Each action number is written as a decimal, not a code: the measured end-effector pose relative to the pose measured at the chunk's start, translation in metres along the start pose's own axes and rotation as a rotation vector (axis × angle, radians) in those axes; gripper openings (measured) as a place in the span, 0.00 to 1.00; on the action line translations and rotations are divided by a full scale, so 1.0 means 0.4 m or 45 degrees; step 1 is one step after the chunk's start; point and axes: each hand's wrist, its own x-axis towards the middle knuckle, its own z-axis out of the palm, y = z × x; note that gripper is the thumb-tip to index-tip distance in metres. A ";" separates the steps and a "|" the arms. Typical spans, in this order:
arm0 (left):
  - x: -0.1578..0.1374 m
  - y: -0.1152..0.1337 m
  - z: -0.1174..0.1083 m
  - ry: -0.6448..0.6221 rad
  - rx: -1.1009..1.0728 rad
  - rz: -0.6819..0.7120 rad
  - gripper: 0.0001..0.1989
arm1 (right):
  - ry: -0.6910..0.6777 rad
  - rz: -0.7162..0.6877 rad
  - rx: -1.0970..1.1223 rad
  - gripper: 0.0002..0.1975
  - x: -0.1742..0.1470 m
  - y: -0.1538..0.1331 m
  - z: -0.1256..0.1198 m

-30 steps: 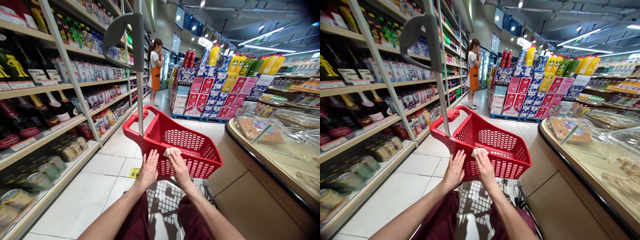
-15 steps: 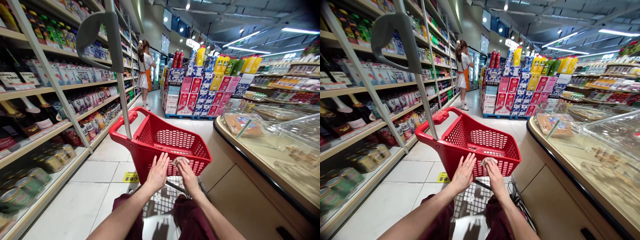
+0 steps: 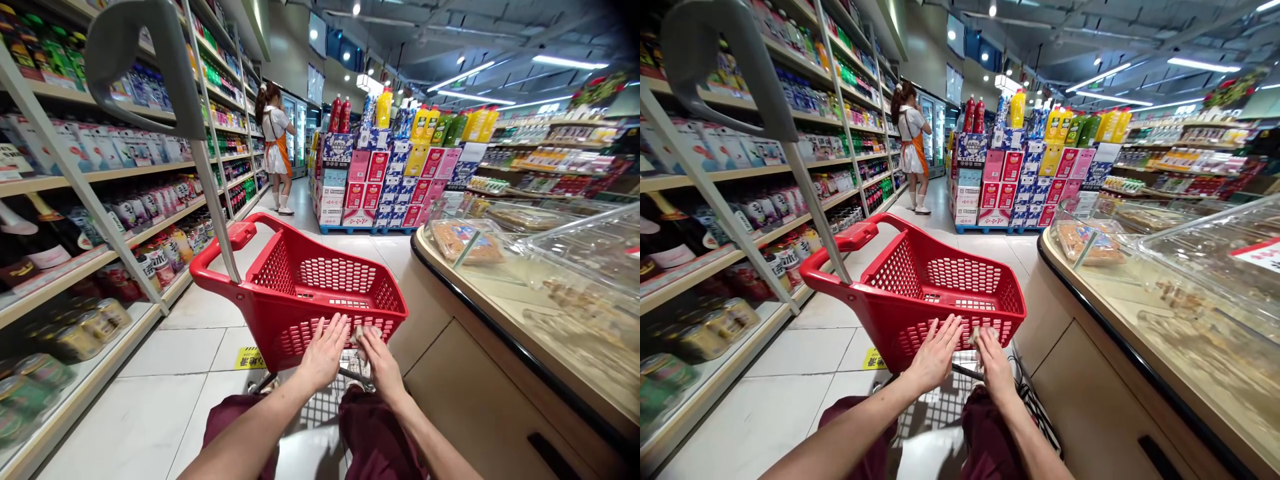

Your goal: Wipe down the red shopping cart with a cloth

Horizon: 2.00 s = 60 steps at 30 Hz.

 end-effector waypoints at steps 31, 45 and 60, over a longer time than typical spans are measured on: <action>0.093 0.070 0.022 -0.041 -0.047 0.198 0.27 | -0.065 0.335 -0.056 0.26 -0.110 0.139 -0.040; 0.010 -0.020 0.014 -0.065 0.015 0.003 0.30 | -0.030 0.166 0.064 0.28 -0.032 0.009 0.009; -0.101 -0.082 -0.017 -0.028 0.024 -0.165 0.31 | 0.048 -0.007 0.244 0.28 0.088 -0.111 0.044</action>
